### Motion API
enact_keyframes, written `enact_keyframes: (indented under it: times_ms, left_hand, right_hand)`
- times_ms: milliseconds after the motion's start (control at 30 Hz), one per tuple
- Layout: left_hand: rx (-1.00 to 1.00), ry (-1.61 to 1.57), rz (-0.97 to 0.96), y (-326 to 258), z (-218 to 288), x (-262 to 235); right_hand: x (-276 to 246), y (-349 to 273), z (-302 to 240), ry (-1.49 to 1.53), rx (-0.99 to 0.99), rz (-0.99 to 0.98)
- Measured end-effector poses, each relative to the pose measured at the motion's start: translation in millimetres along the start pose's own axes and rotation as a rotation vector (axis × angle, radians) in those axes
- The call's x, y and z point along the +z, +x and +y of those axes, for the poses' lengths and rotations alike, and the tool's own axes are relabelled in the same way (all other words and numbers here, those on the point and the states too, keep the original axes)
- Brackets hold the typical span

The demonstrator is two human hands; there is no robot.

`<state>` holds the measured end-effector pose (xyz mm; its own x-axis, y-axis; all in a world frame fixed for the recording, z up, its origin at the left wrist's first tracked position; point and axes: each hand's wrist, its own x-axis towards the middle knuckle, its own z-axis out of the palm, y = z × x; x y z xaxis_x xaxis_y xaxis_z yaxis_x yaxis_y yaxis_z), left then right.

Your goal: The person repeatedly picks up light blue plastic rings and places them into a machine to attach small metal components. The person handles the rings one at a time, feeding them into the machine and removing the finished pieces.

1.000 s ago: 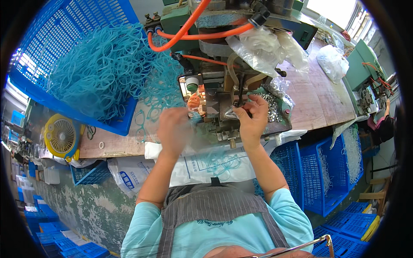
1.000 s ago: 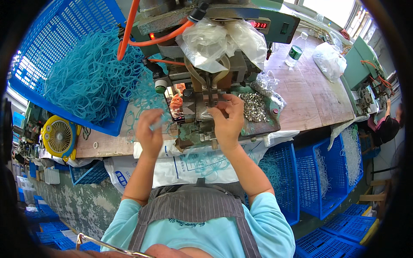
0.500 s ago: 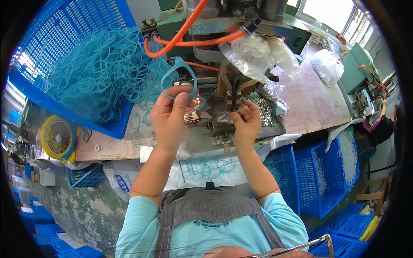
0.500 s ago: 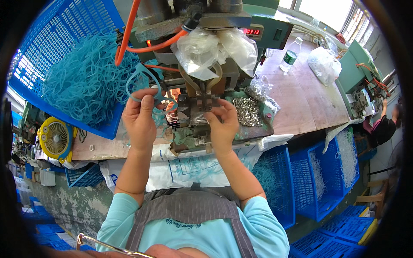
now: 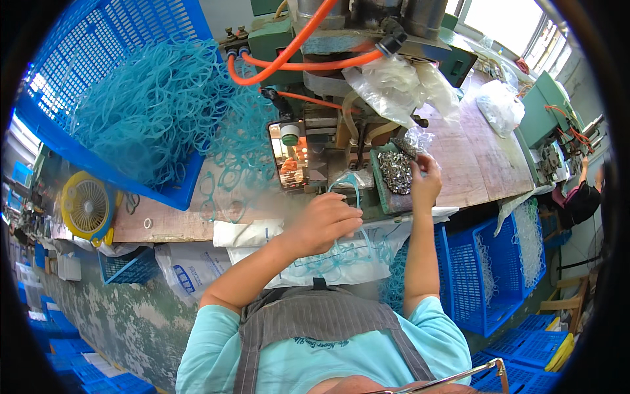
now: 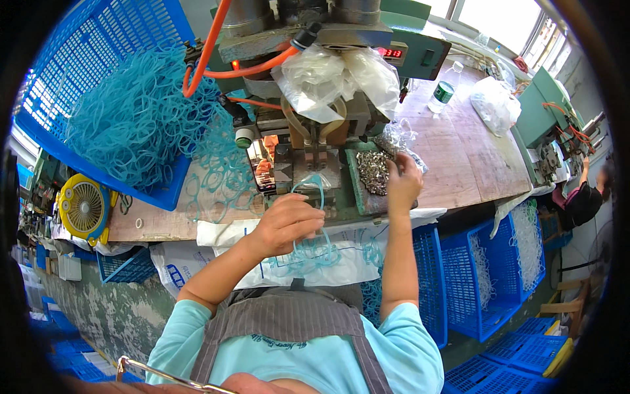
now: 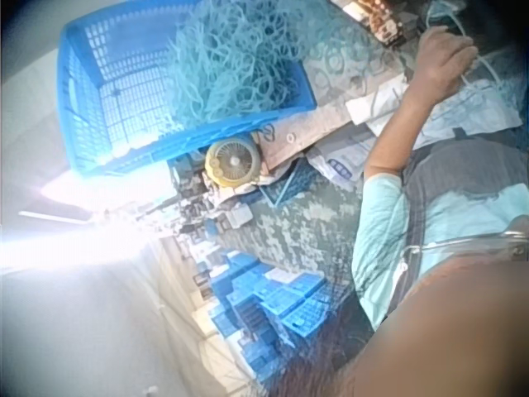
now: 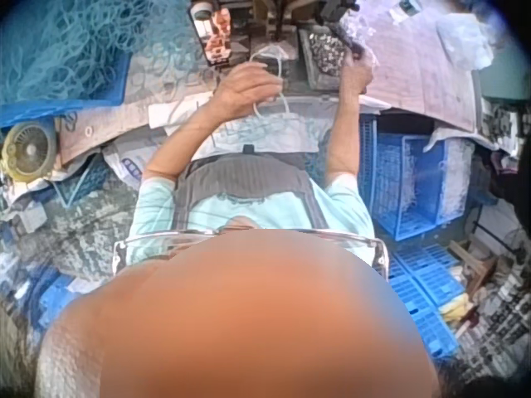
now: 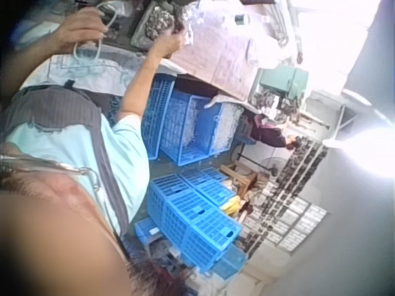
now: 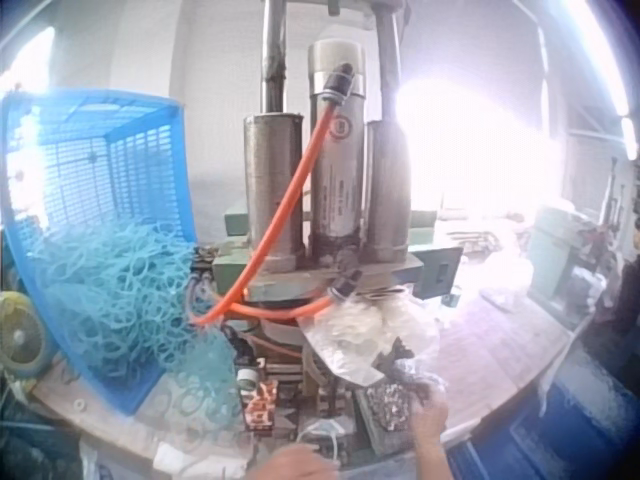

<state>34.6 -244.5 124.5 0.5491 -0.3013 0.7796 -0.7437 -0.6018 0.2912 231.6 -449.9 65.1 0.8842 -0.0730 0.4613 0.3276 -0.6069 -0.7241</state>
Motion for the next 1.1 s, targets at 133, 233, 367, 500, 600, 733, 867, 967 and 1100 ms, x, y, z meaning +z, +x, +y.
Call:
enact_keyframes:
  times_ms: [133,233,367,500,600,733,867,967,1100]
  left_hand:
    - [-0.018,-0.024,0.008,-6.4,-3.2,0.3]
    - [-0.002,-0.035,0.046,-5.0,-3.3,1.1]
    - [0.021,-0.027,0.092,-1.4,-1.1,-0.1]
    - [-0.005,0.258,0.098,-19.2,-0.3,-0.9]
    - [-0.378,0.197,0.245,-62.0,-16.0,-6.8]
    - [-1.146,0.035,0.762,-142.3,-60.9,-24.0]
    - [-1.634,0.008,0.565,-208.2,-95.5,-60.1]
    - [-1.748,-0.165,0.437,-228.2,-112.9,-71.7]
    - [-1.677,-0.021,0.382,-224.9,-116.1,-71.2]
  right_hand:
    - [-2.0,-7.1,38.4,-0.188,-0.203,-0.13]
    - [3.4,-18.0,38.9,-0.39,-0.448,-0.119]
    - [8.4,-13.0,33.6,-0.225,-0.451,-0.101]
    - [5.2,-16.0,33.6,-0.111,-0.402,-0.065]
    - [3.8,-19.1,32.3,-0.076,-0.339,-0.031]
    - [4.7,-21.2,29.3,-0.065,-0.335,0.024]
    - [6.5,-22.2,28.7,-0.09,-0.36,0.092]
    - [7.6,-23.5,29.0,-0.104,-0.273,0.079]
    - [5.9,-23.6,29.4,-0.143,-0.329,0.068]
